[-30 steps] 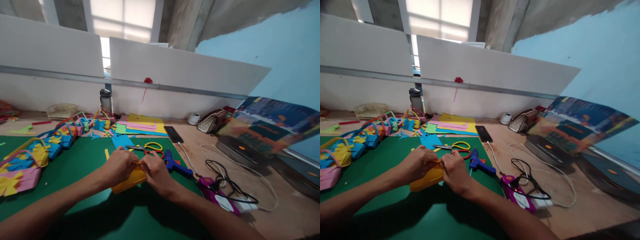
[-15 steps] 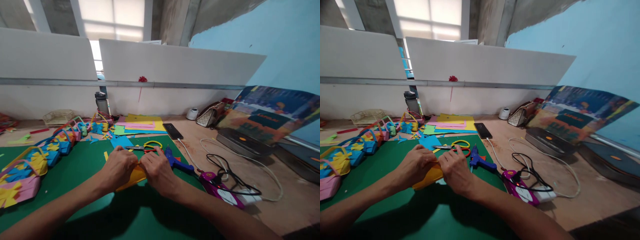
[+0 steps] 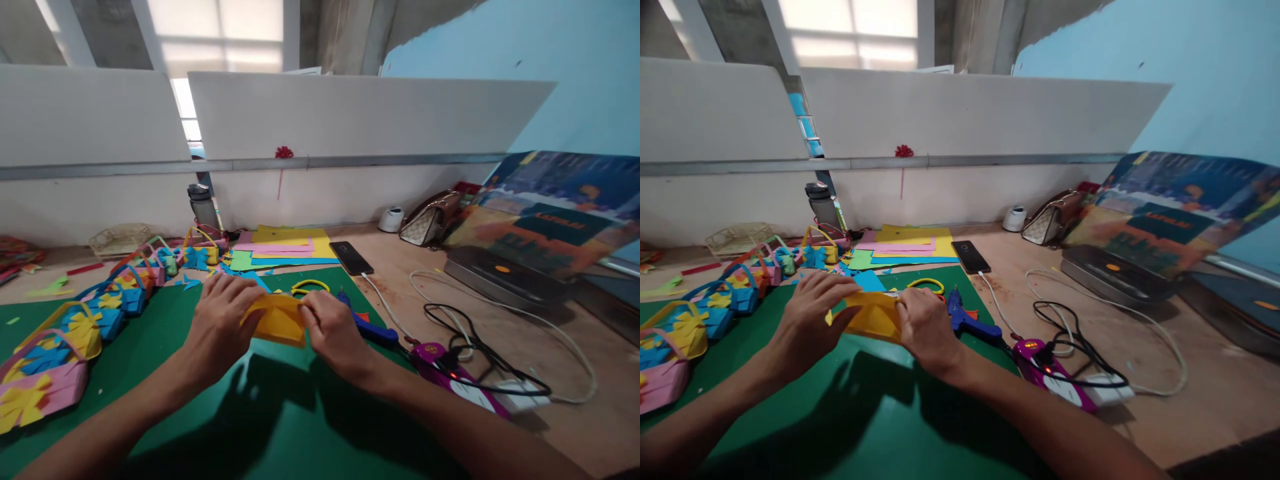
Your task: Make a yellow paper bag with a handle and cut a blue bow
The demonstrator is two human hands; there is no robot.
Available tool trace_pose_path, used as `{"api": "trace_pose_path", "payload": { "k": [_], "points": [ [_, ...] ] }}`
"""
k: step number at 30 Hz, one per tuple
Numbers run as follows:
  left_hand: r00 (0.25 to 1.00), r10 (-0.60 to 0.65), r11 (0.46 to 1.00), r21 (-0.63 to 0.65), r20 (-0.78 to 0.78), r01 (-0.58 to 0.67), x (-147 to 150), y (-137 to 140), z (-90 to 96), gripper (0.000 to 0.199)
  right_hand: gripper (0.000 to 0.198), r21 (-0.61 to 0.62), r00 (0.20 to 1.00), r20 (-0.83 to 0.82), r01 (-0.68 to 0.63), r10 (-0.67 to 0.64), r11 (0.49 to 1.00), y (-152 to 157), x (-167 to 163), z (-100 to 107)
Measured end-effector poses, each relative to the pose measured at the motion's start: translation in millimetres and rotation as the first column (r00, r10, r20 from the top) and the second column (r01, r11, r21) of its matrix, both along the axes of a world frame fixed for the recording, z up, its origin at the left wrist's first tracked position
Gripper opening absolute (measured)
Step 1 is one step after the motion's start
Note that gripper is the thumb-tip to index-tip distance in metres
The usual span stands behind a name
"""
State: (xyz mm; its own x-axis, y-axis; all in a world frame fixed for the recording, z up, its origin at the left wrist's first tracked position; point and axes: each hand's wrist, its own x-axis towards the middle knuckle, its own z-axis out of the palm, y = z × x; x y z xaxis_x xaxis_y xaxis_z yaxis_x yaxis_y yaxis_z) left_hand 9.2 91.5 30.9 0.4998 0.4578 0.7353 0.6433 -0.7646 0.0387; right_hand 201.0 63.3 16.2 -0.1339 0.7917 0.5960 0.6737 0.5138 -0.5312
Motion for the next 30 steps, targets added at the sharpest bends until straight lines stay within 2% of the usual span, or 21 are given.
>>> {"api": "trace_pose_path", "payload": {
  "k": [4,6,7,9,10,12,13,14,16,18,20,23,30],
  "points": [
    [0.936,-0.062,0.998,0.027,0.347,0.057,-7.2,-2.6,6.7,0.01,0.023,-0.112,0.968,-0.243,0.032,-0.059,0.993,6.3,3.8,4.6],
    [0.867,-0.04,0.998,-0.019,0.496,0.057,-11.6,-5.6,11.1,0.002,0.025,-0.161,0.931,-0.36,0.009,-0.068,0.987,5.3,2.6,5.7],
    [0.814,-0.033,0.996,-0.047,0.58,0.075,-14.1,-6.5,13.3,0.009,0.024,-0.182,0.908,-0.414,-0.012,-0.066,0.983,3.6,1.5,6.4],
    [0.721,0.04,0.975,-0.185,0.692,0.123,-18.9,-6.0,16.7,0.025,0.022,-0.21,0.857,-0.512,-0.066,-0.052,0.975,-1.0,-0.9,8.1],
    [0.688,0.098,0.95,-0.274,0.72,0.152,-20.6,-4.8,17.5,0.033,0.02,-0.218,0.83,-0.556,-0.096,-0.043,0.971,-3.6,-1.9,9.0],
    [0.594,0.155,0.898,-0.363,0.789,0.248,-21.1,-1.2,17.0,0.044,0.019,-0.223,0.774,-0.632,-0.148,-0.027,0.963,-7.9,-3.5,10.1],
    [0.557,0.175,0.857,-0.403,0.812,0.319,-19.6,0.6,15.9,0.045,0.02,-0.225,0.747,-0.664,-0.171,-0.022,0.959,-9.2,-4.2,9.8],
    [0.541,0.195,0.785,-0.461,0.818,0.414,-16.8,2.2,14.4,0.043,0.021,-0.225,0.72,-0.694,-0.193,-0.018,0.955,-9.8,-5.0,8.8],
    [0.497,0.222,0.585,-0.522,0.839,0.62,-8.7,3.6,11.3,0.039,0.023,-0.233,0.669,-0.743,-0.239,-0.014,0.943,-9.8,-7.1,4.9],
    [0.414,0.203,0.429,-0.461,0.887,0.777,-0.1,2.7,8.8,0.041,0.025,-0.248,0.626,-0.78,-0.284,-0.016,0.926,-9.1,-9.7,-0.4],
    [0.327,0.248,0.372,-0.401,0.912,0.837,5.9,0.7,7.3,0.042,0.027,-0.265,0.591,-0.806,-0.319,-0.027,0.91,-8.8,-11.9,-5.8],
    [0.252,0.328,0.379,-0.371,0.911,0.848,7.9,-2.2,6.7,0.042,0.029,-0.292,0.562,-0.826,-0.347,-0.052,0.891,-7.6,-12.8,-11.8],
    [0.3,0.312,0.414,-0.413,0.902,0.811,1.0,-6.2,11.4,0.036,0.029,-0.351,0.561,-0.824,-0.397,-0.078,0.848,-2.4,-11.0,-15.0]
  ]
}}
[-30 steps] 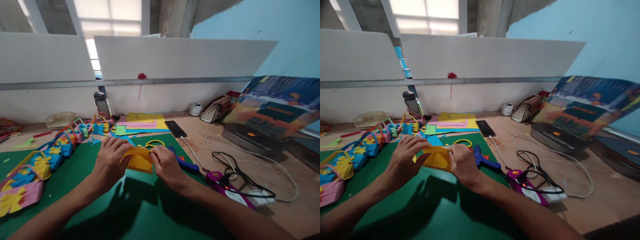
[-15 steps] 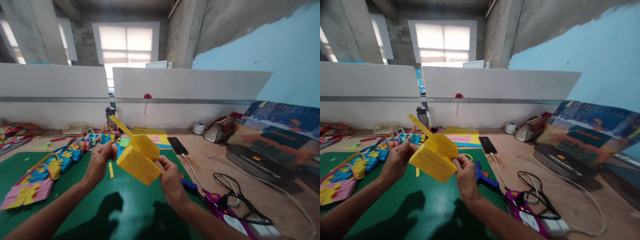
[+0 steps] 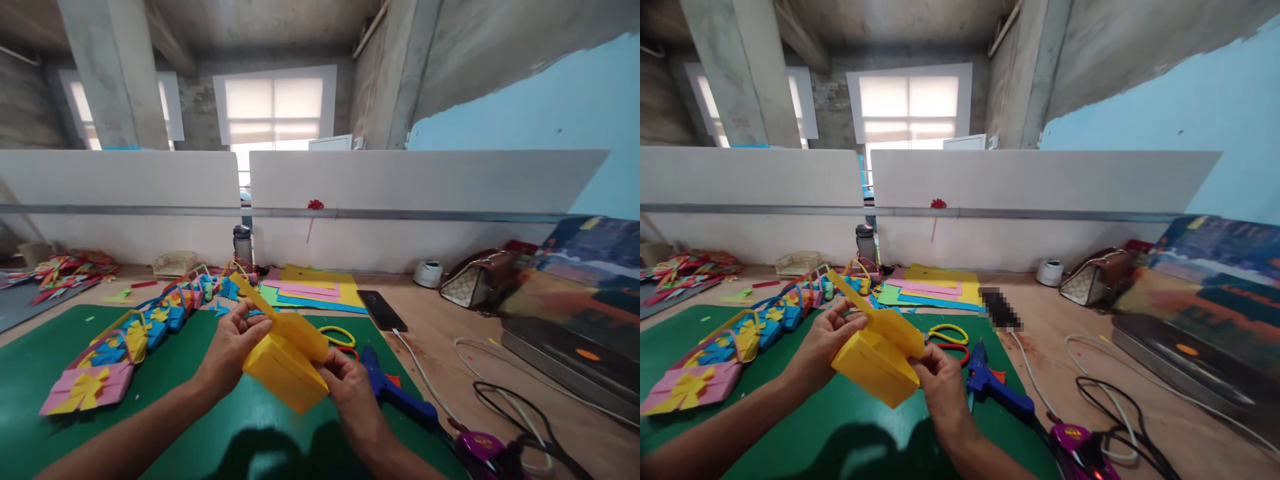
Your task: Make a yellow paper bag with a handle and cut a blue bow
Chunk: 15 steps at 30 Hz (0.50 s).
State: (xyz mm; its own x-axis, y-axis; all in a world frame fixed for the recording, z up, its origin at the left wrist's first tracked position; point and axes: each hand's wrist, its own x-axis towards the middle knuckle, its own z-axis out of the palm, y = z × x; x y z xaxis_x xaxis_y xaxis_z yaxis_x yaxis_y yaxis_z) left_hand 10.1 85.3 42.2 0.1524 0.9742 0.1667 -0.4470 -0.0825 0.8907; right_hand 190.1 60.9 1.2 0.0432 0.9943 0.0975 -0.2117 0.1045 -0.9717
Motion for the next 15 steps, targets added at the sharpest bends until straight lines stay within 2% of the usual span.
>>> {"api": "trace_pose_path", "payload": {
  "k": [8,11,15],
  "points": [
    [0.967,-0.149,0.985,-0.113,-0.207,0.127,-14.3,7.8,8.0,0.029,0.028,-0.003,1.0,-0.001,0.024,-0.024,1.0,-3.7,1.2,3.9],
    [0.952,-0.211,0.972,-0.153,-0.221,0.179,-20.0,10.7,9.5,0.024,0.029,0.002,0.999,-0.014,0.042,-0.042,0.999,-2.1,1.5,2.5],
    [0.96,-0.2,0.97,-0.178,-0.198,0.166,-19.8,8.8,12.6,0.025,0.029,-0.013,0.999,0.002,0.051,-0.051,0.999,-1.1,1.2,1.3]
  ]
}}
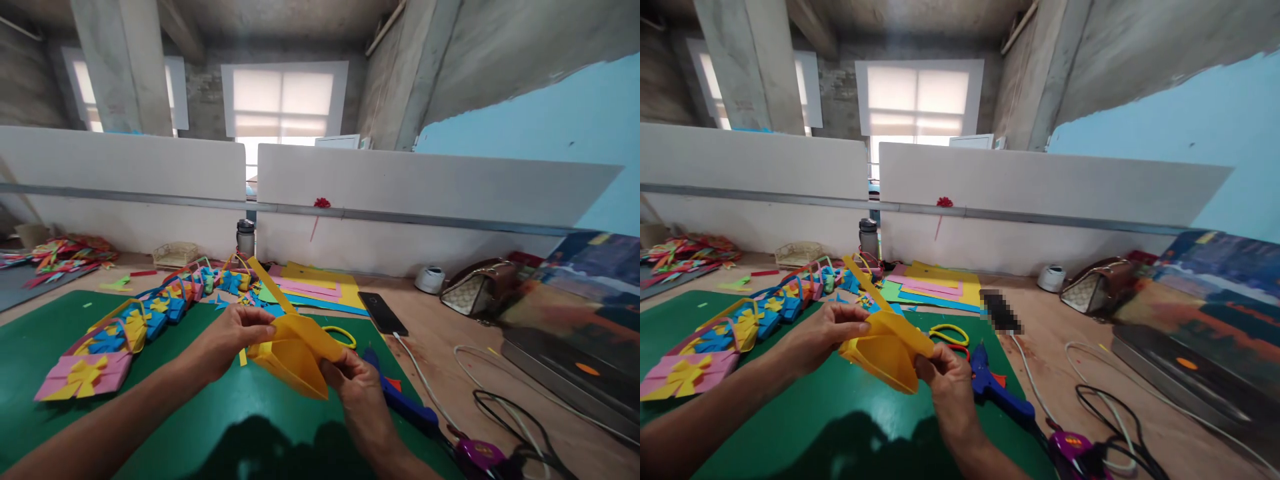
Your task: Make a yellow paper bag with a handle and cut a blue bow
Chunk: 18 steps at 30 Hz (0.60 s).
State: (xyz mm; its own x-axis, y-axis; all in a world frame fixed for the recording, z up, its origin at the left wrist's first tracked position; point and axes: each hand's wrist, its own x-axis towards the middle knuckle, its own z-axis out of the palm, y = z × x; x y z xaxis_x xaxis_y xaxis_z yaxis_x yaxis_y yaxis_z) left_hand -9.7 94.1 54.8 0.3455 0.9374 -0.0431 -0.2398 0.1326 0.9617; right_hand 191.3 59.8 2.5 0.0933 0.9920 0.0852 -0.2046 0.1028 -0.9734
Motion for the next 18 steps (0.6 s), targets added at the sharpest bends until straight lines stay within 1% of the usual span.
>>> {"api": "trace_pose_path", "payload": {
  "k": [3,6,8,10,13,14,16,18],
  "points": [
    [0.998,0.007,1.0,-0.009,0.065,-0.007,3.9,-3.8,3.4,0.024,0.027,-0.064,0.997,0.049,-0.059,0.062,0.996,-2.0,-2.5,1.1],
    [0.993,-0.019,0.999,0.029,0.112,0.016,4.9,-5.9,4.9,0.02,0.028,-0.11,0.987,0.096,-0.12,0.131,0.987,-5.3,-7.3,2.5],
    [0.993,-0.059,0.997,0.064,0.1,0.053,3.6,-6.0,4.2,0.019,0.028,-0.106,0.976,0.1,-0.184,0.195,0.977,-7.6,-10.4,2.2],
    [0.992,-0.101,0.992,0.09,0.077,0.094,2.0,-5.9,2.9,0.019,0.025,-0.086,0.959,0.142,-0.234,0.245,0.968,-9.1,-11.8,0.7],
    [0.99,-0.137,0.984,0.114,-0.009,0.137,0.5,-7.4,2.5,0.019,0.016,-0.058,0.9,0.314,-0.3,0.303,0.952,-9.3,-8.9,-1.4],
    [0.989,-0.142,0.982,0.12,-0.051,0.148,0.2,-8.5,3.2,0.019,0.013,-0.05,0.875,0.374,-0.311,0.306,0.949,-8.8,-6.6,-0.9],
    [0.98,-0.151,0.978,0.125,-0.13,0.167,-0.1,-11.3,5.7,0.02,0.016,-0.017,0.856,0.45,-0.277,0.255,0.961,-7.5,-1.0,3.8],
    [0.967,-0.157,0.977,0.114,-0.202,0.182,-0.1,-14.5,8.8,0.021,0.022,0.034,0.886,0.444,-0.165,0.133,0.986,-6.9,3.8,13.1]
  ]
}}
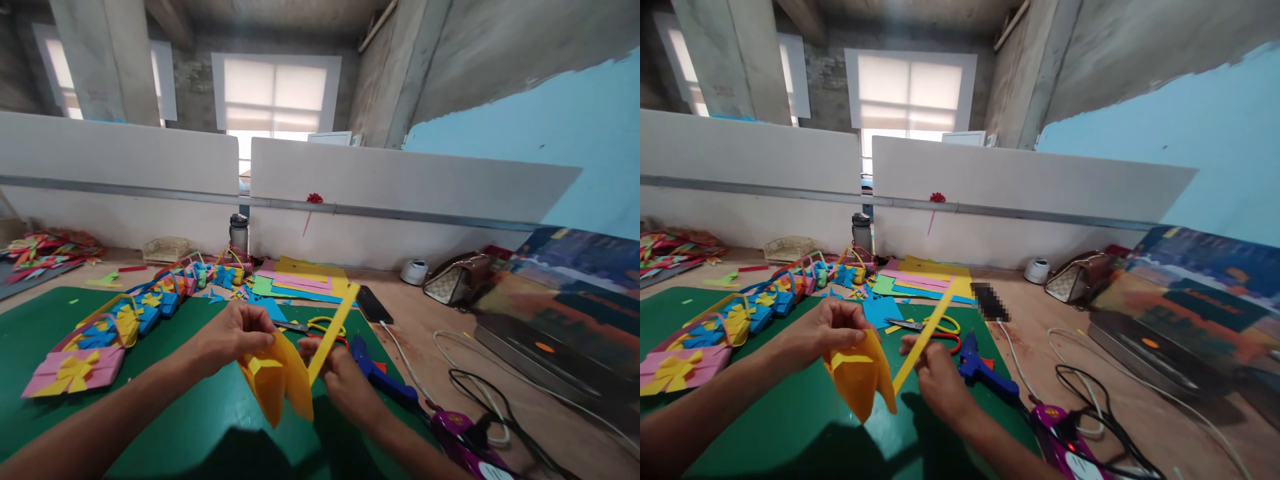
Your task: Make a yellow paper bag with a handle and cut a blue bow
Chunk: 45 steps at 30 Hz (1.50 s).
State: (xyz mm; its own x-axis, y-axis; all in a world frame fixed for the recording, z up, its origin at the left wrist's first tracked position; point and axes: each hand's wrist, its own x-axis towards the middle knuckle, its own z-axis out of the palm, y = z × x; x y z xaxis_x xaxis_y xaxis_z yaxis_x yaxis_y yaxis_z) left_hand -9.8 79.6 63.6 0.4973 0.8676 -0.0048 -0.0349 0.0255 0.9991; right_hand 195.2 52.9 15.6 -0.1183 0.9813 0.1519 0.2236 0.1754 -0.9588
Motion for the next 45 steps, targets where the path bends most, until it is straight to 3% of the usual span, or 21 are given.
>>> {"api": "trace_pose_path", "payload": {
  "k": [5,9,15,19,23,28,36,45],
  "points": [
    [0.989,-0.035,0.999,0.002,-0.141,0.036,2.9,-6.0,2.3,0.021,0.039,0.036,0.974,-0.2,0.111,-0.102,0.993,-6.1,2.6,26.2],
    [0.98,-0.071,0.997,0.008,-0.184,0.074,6.7,-7.3,-1.6,0.023,0.049,0.039,0.943,-0.302,0.158,-0.139,0.987,-10.0,2.0,34.3],
    [0.963,-0.125,0.99,0.029,-0.24,0.135,11.5,-8.2,-10.2,0.017,0.039,0.188,0.98,-0.169,0.141,-0.109,0.972,-6.2,4.2,37.1],
    [0.954,-0.138,0.987,0.04,-0.267,0.154,14.4,-13.1,-11.1,0.016,0.02,0.329,0.998,0.017,0.055,-0.064,0.943,-7.8,0.4,38.0],
    [0.949,-0.142,0.985,0.054,-0.283,0.164,15.9,-16.9,-9.4,0.015,0.019,0.356,0.991,0.137,-0.051,0.002,0.933,-15.2,-3.8,37.8],
    [0.947,-0.153,0.982,0.065,-0.282,0.178,15.7,-15.2,-12.6,0.012,0.03,0.361,0.99,0.14,-0.056,0.006,0.931,-20.9,-2.3,38.6],
    [0.899,-0.176,0.957,0.145,-0.401,0.252,18.1,-17.9,-13.5,0.006,0.015,0.444,0.972,0.207,0.009,-0.113,0.896,-15.2,-5.2,41.3],
    [0.827,-0.276,0.909,0.146,-0.49,0.39,19.2,-21.9,-18.9,0.008,0.015,0.431,0.988,0.115,0.044,-0.103,0.901,-14.8,-9.6,34.6]
  ]
}}
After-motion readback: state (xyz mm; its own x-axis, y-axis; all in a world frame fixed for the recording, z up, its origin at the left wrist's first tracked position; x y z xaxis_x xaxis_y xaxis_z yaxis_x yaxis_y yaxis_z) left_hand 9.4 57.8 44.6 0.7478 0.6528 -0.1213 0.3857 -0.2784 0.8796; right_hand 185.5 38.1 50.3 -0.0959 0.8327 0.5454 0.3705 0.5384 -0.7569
